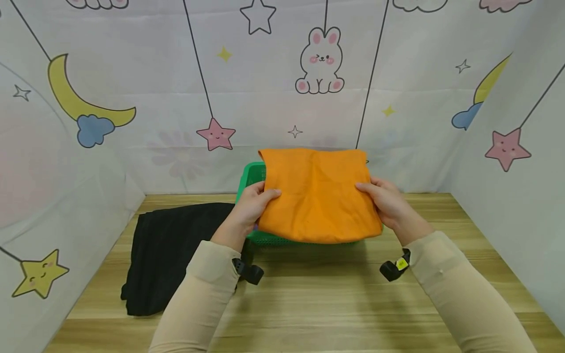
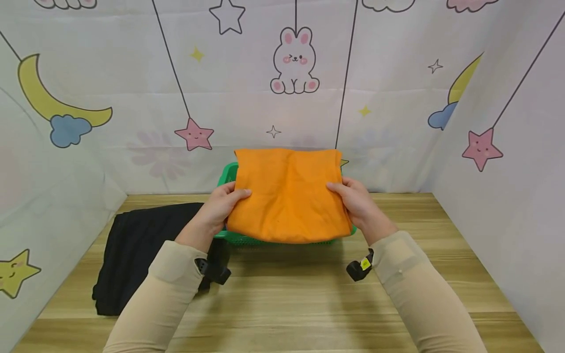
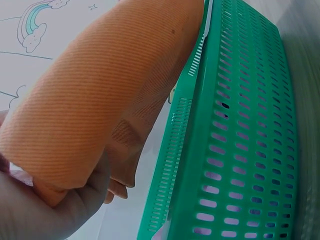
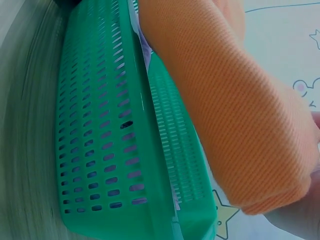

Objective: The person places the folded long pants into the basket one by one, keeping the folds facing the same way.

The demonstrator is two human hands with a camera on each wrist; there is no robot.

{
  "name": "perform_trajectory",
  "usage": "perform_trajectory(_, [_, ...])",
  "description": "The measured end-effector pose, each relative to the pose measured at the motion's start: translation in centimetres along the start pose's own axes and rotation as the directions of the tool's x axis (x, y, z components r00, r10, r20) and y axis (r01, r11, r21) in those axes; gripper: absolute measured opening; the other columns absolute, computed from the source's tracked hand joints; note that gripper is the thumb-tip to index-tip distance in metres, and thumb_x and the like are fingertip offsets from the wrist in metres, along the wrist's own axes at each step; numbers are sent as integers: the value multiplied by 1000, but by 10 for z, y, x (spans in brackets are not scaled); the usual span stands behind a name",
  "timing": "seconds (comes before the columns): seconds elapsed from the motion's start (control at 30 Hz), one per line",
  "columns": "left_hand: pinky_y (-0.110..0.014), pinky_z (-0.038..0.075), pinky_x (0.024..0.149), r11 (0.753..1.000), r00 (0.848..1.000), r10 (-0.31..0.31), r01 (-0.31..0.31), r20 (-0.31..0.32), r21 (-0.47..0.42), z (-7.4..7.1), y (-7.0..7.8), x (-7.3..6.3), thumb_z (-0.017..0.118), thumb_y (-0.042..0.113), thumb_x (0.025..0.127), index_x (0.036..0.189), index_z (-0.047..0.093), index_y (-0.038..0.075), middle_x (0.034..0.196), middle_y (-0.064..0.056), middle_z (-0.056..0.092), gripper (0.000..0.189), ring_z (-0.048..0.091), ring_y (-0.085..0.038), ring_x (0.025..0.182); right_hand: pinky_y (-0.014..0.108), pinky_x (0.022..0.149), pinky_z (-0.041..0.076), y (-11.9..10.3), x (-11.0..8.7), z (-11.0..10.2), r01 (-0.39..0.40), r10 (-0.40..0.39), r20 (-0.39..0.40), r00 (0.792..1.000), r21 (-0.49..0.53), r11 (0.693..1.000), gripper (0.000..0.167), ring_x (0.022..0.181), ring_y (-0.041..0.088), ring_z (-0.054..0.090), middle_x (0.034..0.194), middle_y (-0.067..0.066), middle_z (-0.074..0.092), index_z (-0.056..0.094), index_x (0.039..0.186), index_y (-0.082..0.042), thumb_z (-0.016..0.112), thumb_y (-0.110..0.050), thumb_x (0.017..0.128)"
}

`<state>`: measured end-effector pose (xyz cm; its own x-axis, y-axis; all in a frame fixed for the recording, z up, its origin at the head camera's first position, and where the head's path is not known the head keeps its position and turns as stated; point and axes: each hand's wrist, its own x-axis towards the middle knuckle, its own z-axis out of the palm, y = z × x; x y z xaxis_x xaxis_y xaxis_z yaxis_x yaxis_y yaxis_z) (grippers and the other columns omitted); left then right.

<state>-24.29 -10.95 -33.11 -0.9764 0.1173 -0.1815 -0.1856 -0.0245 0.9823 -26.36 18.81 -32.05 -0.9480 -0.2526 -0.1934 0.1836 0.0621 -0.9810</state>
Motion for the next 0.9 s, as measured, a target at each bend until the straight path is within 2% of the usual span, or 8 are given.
perform_trajectory(0.47, [-38,57,78,1000,1000,-16,16,-13,-14,-4,0,5,58,22,93,133,48,11,110,-9,58,43,64,-18,84,26,80,54,-4,10,3,-15,15,-13,1000,-22,1000,53,88,8,62,108,-3,55,32,144,-4,47,-27,99])
perform_trajectory(0.9, [-32,56,78,1000,1000,6,-6,-16,31,-9,-3,13,54,20,96,135,46,7,111,-10,58,42,63,-15,84,26,81,53,-6,20,6,-24,23,-19,1000,-52,998,53,91,8,61,114,0,53,32,146,-5,47,-26,100])
